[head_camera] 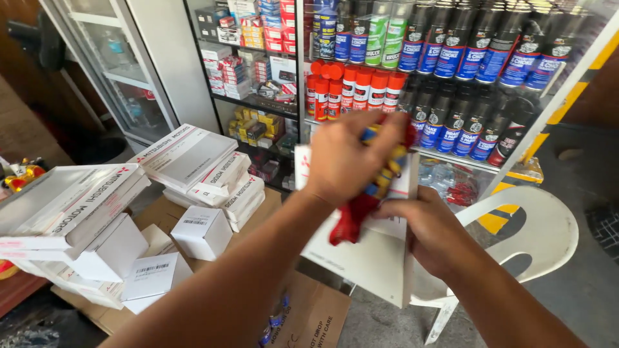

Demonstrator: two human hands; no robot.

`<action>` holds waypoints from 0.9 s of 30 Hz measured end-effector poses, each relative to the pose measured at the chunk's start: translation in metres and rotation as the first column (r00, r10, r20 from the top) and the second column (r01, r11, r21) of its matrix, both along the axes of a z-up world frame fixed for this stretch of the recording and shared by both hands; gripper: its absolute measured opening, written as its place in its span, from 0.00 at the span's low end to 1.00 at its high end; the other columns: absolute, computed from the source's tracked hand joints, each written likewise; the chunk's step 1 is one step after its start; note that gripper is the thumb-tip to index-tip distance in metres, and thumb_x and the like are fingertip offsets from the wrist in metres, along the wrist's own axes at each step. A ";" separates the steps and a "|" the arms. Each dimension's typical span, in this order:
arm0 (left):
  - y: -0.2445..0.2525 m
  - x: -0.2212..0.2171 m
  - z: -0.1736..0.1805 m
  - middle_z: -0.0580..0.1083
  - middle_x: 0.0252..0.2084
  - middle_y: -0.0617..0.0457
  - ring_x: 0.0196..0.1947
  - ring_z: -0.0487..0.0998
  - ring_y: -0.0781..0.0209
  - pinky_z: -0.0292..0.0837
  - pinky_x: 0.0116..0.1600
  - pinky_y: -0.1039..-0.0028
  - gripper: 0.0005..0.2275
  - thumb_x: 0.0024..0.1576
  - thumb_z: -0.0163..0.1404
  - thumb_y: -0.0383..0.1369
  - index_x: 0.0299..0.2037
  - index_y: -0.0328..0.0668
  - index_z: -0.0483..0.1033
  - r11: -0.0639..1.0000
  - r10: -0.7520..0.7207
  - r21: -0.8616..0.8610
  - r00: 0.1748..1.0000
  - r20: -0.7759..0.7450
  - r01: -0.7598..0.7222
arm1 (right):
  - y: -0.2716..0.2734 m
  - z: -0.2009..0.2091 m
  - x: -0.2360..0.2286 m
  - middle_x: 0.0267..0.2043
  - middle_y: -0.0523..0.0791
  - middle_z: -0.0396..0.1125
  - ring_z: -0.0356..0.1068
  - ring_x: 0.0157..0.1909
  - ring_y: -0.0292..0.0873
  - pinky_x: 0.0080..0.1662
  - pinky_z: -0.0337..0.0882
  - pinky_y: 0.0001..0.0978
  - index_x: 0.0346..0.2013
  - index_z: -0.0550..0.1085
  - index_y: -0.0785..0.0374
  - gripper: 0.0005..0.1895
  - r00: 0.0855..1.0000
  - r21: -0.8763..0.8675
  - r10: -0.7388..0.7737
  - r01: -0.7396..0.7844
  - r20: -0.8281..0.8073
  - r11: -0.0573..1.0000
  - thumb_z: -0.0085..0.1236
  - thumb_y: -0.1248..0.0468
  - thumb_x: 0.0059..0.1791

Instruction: The person wipes multiple white product boxes with a red cloth and stacks them on a glass shelf. The person handles each box individually, wiping all sides before placing it on the shelf.

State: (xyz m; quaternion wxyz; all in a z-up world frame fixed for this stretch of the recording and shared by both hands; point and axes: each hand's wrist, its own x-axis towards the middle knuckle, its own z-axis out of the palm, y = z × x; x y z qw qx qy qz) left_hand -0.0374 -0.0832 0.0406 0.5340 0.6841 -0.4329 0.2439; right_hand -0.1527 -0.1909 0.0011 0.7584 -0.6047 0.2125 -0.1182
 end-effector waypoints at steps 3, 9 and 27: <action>0.030 0.055 -0.006 0.81 0.41 0.41 0.39 0.84 0.44 0.79 0.45 0.62 0.16 0.59 0.53 0.48 0.42 0.45 0.84 0.961 0.277 -0.051 0.954 0.116 -0.273 | -0.001 0.007 -0.009 0.44 0.50 0.76 0.76 0.46 0.48 0.47 0.75 0.43 0.46 0.78 0.70 0.22 0.995 0.024 0.005 -0.008 0.096 1.000 0.55 0.73 0.37; 0.089 0.104 -0.028 0.79 0.46 0.38 0.47 0.79 0.53 0.70 0.52 0.68 0.32 0.57 0.54 0.60 0.52 0.34 0.80 0.926 0.371 0.205 0.656 -0.657 -0.317 | 0.004 0.015 0.016 0.50 0.51 0.73 0.73 0.50 0.48 0.50 0.73 0.43 0.51 0.74 0.71 0.24 0.974 0.172 0.020 -0.060 0.224 0.983 0.55 0.71 0.40; 0.364 0.122 0.033 0.78 0.37 0.50 0.34 0.82 0.57 0.85 0.40 0.65 0.19 0.50 0.61 0.24 0.51 0.37 0.74 0.920 -0.069 -0.265 0.544 -0.836 -0.290 | 0.158 0.018 0.248 0.59 0.51 0.71 0.72 0.59 0.50 0.61 0.72 0.44 0.59 0.71 0.66 0.29 0.842 0.351 0.441 -0.533 0.310 0.770 0.59 0.68 0.42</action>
